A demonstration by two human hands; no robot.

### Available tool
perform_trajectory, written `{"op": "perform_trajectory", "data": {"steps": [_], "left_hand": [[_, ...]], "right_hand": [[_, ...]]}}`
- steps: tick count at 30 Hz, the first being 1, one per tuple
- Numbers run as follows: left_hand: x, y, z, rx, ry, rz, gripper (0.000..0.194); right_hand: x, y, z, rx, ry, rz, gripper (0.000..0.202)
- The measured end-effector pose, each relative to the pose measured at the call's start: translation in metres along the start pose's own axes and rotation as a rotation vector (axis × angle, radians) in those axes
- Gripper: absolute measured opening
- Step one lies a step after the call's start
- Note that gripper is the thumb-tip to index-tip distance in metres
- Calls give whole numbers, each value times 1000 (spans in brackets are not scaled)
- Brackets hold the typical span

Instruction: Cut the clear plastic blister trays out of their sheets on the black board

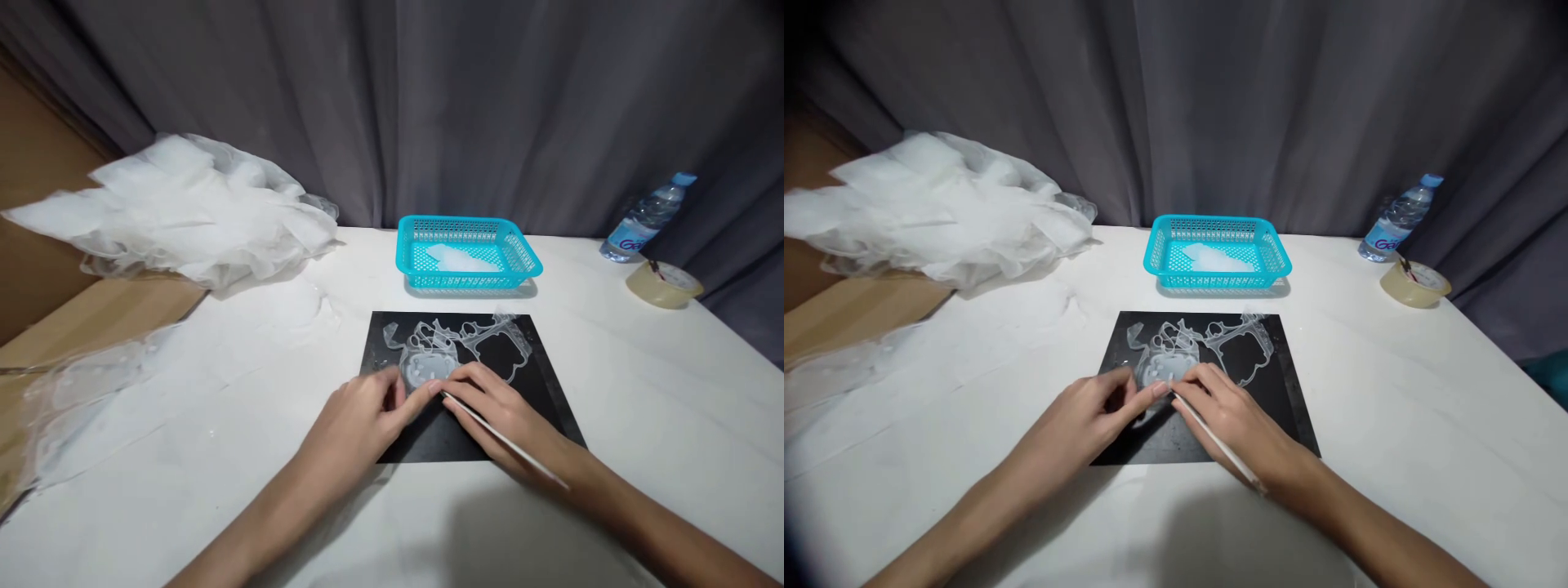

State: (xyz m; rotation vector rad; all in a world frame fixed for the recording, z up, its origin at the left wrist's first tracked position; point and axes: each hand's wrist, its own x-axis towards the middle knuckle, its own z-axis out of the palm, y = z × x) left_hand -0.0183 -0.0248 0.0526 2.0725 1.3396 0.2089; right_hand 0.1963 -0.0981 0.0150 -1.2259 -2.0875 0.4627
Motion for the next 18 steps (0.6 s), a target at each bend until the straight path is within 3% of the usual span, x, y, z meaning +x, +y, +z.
{"op": "perform_trajectory", "data": {"steps": [3,7,18], "left_hand": [[2,-5,9,-172,-118,-32,61],[8,-12,20,-455,-103,3,50],[17,-10,18,-633,-191,17,45]], "right_hand": [[0,2,7,-75,38,-52,25],[1,1,9,-54,54,-43,30],[4,1,1,276,15,163,32]]}}
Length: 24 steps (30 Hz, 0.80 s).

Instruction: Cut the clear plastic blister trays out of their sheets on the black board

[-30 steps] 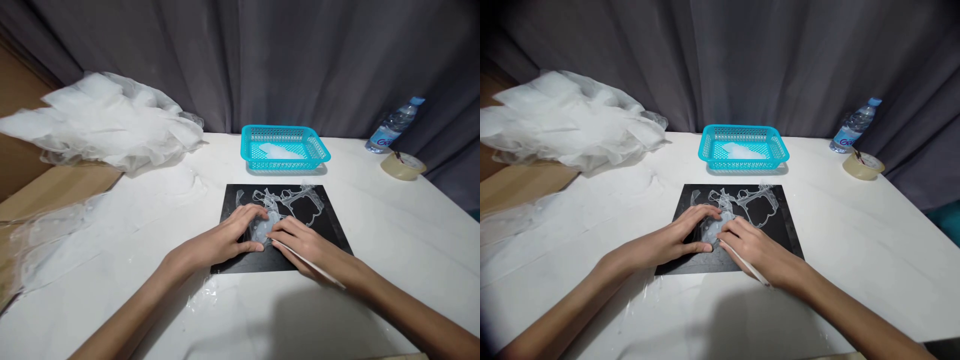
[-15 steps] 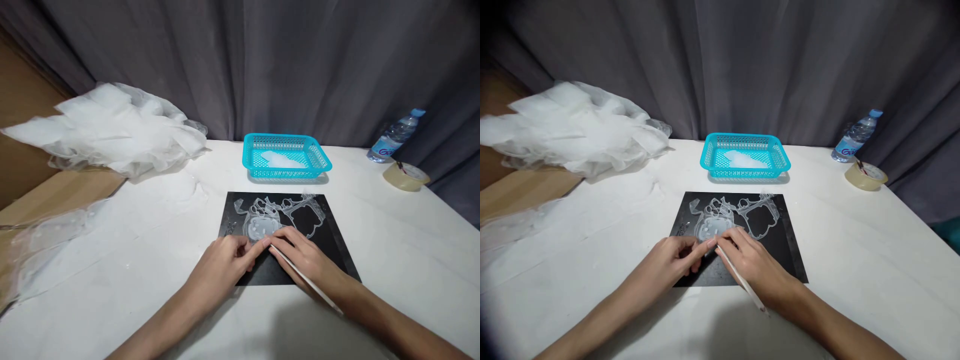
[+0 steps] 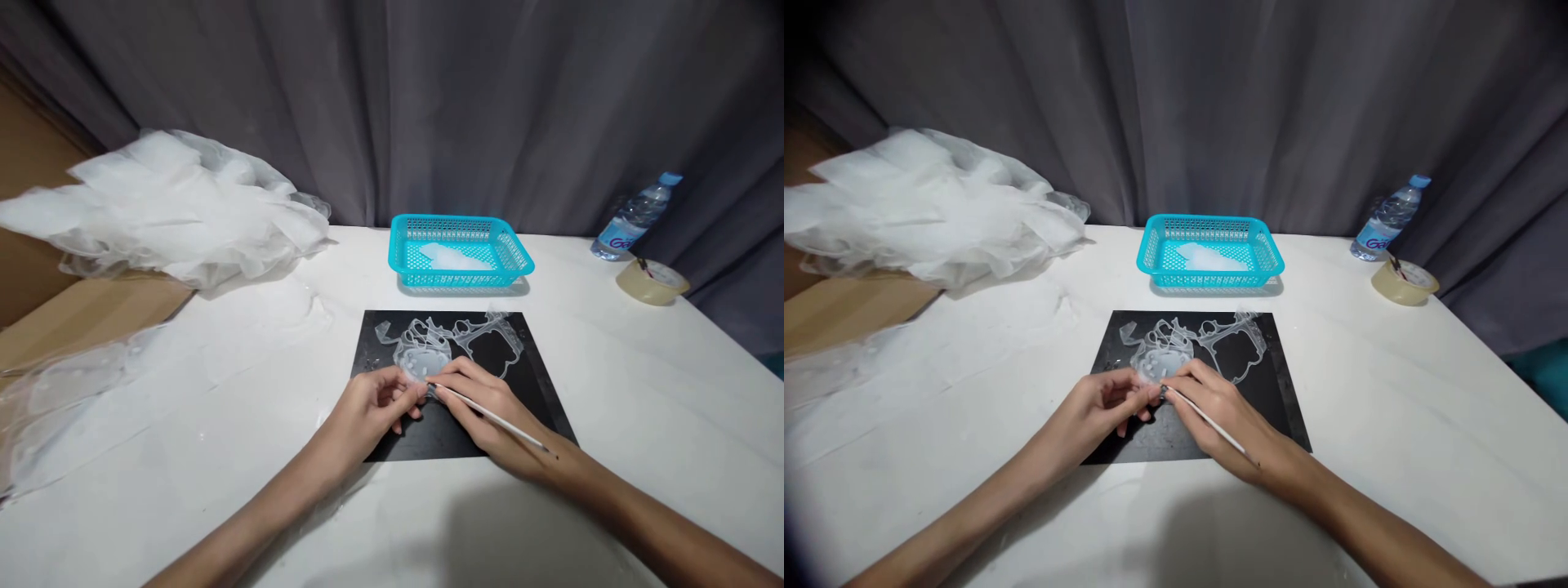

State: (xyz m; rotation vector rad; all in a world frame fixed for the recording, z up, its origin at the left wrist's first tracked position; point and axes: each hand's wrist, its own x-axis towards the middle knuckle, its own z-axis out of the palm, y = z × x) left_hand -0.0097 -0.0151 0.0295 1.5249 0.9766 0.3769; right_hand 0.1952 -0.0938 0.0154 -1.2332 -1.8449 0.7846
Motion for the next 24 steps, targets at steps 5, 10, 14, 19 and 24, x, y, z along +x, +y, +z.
{"op": "perform_trajectory", "data": {"steps": [5,10,14,19,24], "left_hand": [[-1,1,0,-16,-8,52,41],[1,-3,-1,-1,-14,65,36],[2,-6,-1,-6,-16,51,26],[1,-1,-2,35,-40,-4,13],[2,5,-7,61,-58,-46,13]], "right_hand": [[2,1,0,51,26,16,32],[2,1,1,40,35,10,31],[3,4,-1,23,71,36,31],[6,7,-6,-6,138,48,29],[9,10,-13,-33,222,40,28]]}}
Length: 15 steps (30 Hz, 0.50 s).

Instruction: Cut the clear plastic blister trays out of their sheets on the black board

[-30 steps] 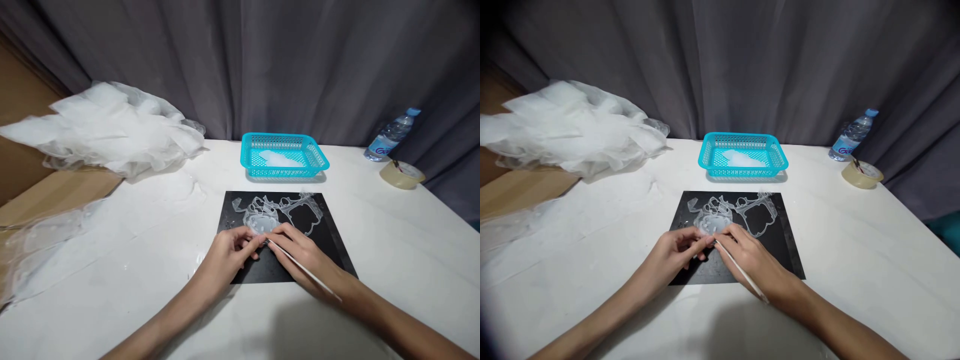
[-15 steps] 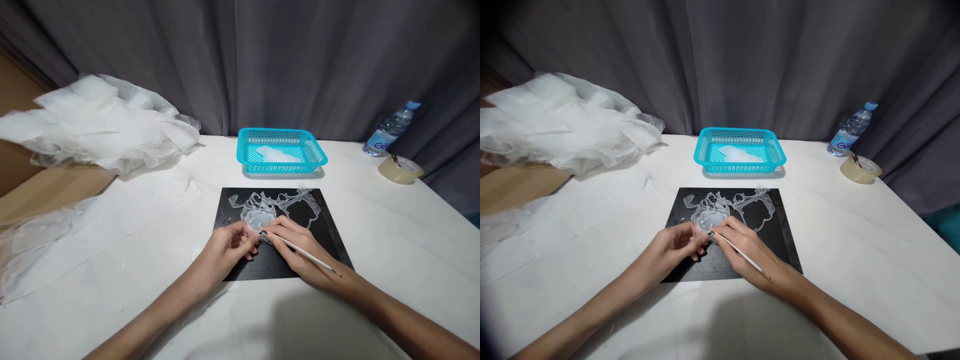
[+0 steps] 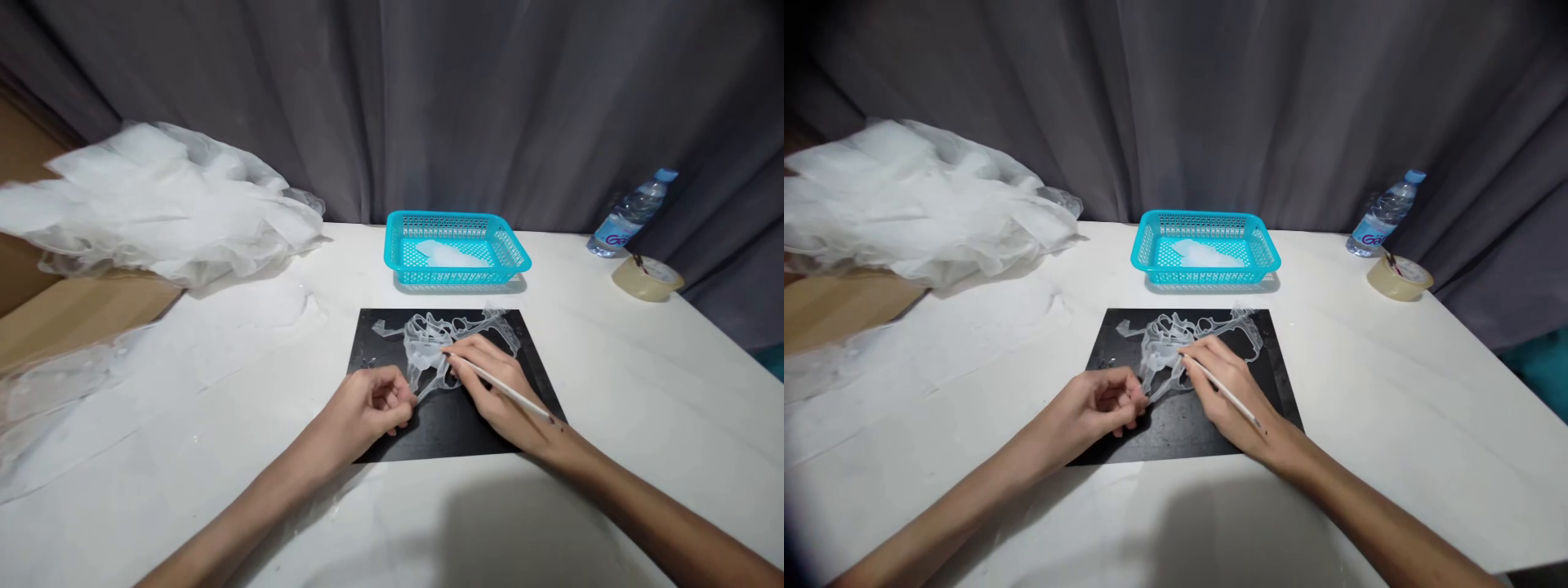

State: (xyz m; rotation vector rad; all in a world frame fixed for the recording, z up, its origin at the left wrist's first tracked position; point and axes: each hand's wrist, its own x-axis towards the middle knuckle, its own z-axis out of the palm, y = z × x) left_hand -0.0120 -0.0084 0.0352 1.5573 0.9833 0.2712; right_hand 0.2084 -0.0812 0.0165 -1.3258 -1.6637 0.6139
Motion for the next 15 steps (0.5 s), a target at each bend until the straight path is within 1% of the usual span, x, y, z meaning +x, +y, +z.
{"op": "perform_trajectory", "data": {"steps": [3,9,11,13,15], "left_hand": [[1,1,-3,-26,-10,-12,15],[4,-1,-7,-81,-5,-35,19],[5,-3,-7,-82,-12,-42,24],[4,-2,-6,-64,-6,-29,29],[2,2,-5,-46,41,9,37]], "right_hand": [[5,5,-6,-23,100,11,26],[13,10,-12,-14,216,85,29],[12,6,-11,20,182,79,28],[10,0,-8,64,103,61,26],[7,-6,-6,101,34,40,24]]}}
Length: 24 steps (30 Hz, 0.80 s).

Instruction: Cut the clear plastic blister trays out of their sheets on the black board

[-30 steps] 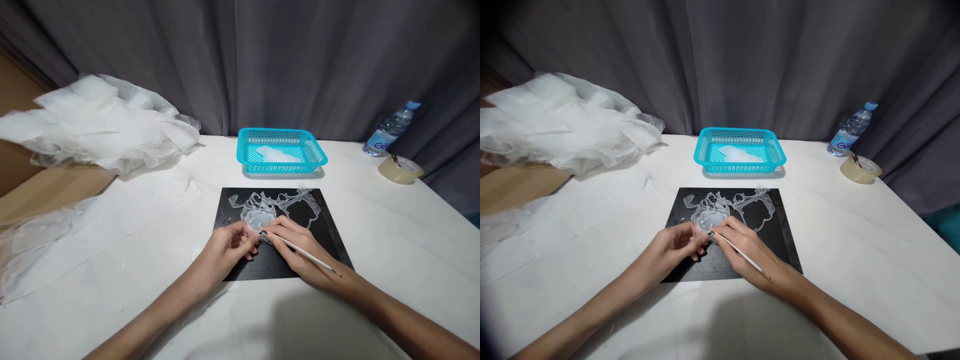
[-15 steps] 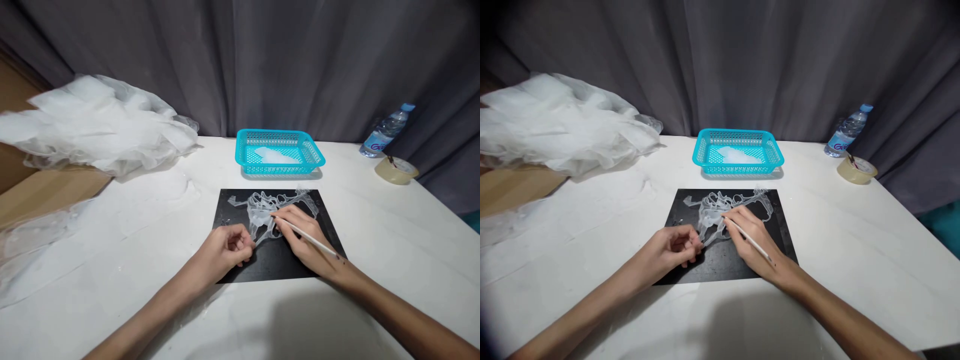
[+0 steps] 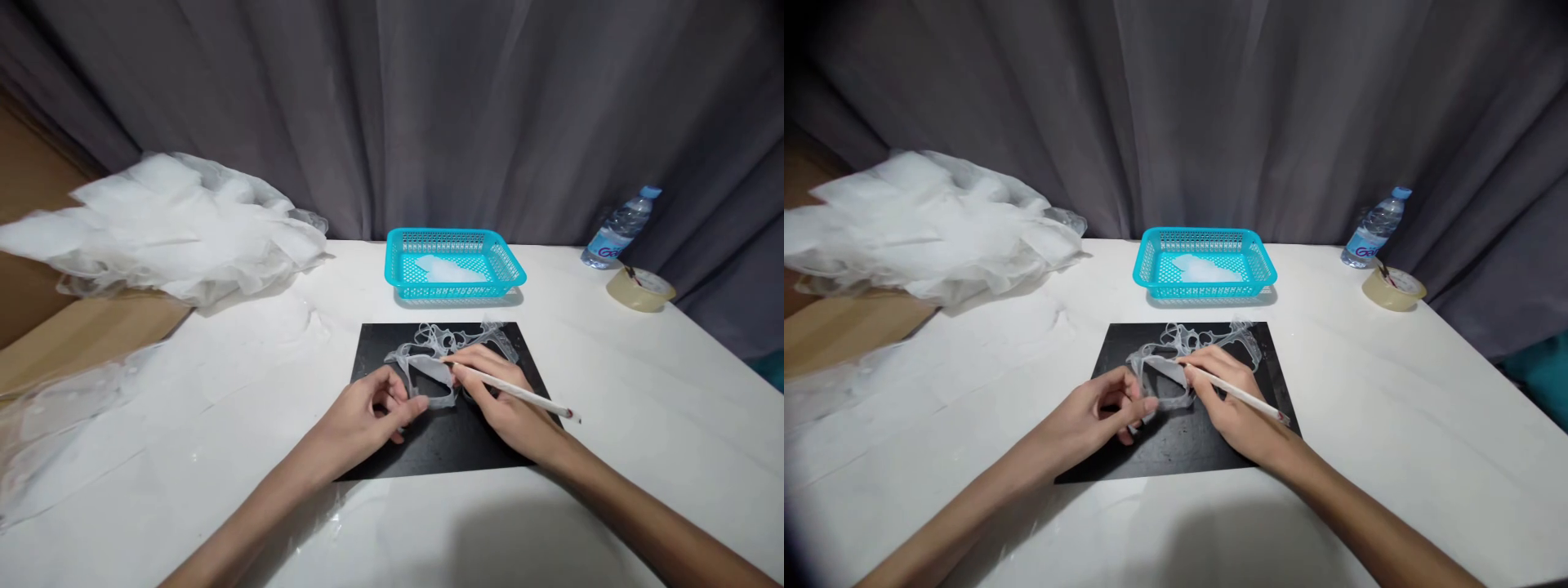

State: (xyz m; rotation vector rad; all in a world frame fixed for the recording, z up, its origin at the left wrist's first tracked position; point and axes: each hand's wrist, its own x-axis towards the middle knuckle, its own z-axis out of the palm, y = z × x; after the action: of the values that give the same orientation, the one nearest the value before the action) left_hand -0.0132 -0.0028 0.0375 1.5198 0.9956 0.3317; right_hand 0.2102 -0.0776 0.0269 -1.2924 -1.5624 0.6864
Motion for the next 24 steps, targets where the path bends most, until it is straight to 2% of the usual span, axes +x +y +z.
{"op": "perform_trajectory", "data": {"steps": [4,9,13,18,21,24], "left_hand": [[2,9,3,-48,107,44,47],[17,2,-2,-126,113,140,46],[21,-6,-8,-117,128,160,43],[16,-8,-6,-96,170,149,35],[15,-10,-4,-140,200,128,29],[16,-11,-4,-210,232,113,33]], "right_hand": [[-7,-6,2,20,-79,-44,24],[-9,-4,1,-1,-143,-57,23],[-6,-2,-2,0,-128,-36,24],[2,6,0,62,82,97,30],[3,21,4,202,231,207,36],[1,36,6,310,381,317,39]]}}
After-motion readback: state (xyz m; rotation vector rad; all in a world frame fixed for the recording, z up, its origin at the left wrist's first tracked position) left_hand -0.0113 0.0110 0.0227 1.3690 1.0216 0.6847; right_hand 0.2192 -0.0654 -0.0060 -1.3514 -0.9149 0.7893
